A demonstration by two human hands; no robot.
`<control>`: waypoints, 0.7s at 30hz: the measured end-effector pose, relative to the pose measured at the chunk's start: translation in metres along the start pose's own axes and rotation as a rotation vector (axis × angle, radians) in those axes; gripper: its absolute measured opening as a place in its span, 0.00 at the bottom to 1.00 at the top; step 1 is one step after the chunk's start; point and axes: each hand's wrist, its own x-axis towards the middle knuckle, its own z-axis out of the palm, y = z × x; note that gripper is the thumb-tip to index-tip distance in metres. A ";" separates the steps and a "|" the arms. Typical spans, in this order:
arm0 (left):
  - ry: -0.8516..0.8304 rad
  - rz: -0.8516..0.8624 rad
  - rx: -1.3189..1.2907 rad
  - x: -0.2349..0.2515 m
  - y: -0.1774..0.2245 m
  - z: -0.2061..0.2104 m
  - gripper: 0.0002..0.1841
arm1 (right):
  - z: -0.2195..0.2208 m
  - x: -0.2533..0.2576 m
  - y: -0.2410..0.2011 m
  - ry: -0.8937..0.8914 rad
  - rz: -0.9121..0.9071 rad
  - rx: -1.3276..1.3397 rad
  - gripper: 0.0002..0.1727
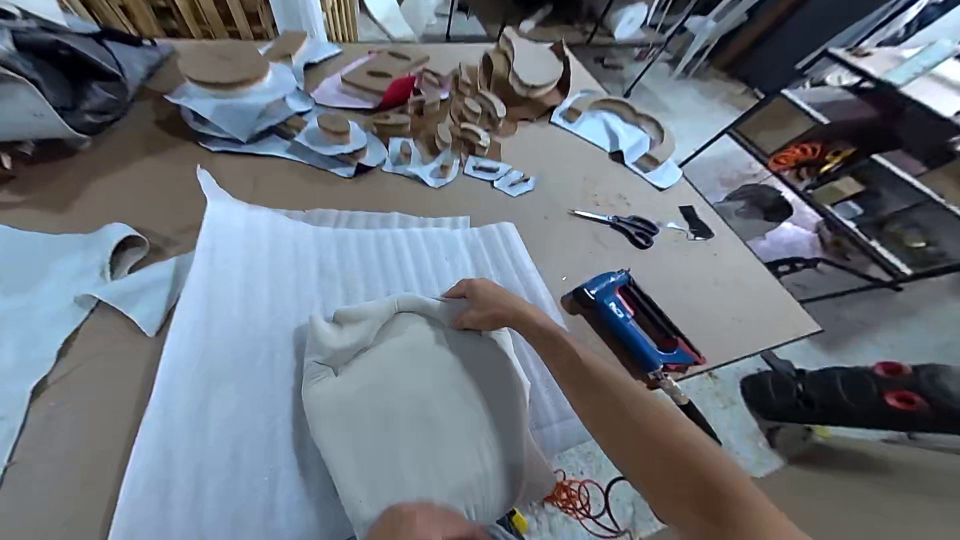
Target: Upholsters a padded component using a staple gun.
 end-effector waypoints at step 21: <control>0.545 0.069 1.096 0.157 -0.060 -0.016 0.29 | 0.121 -0.110 0.005 0.678 0.085 -0.223 0.26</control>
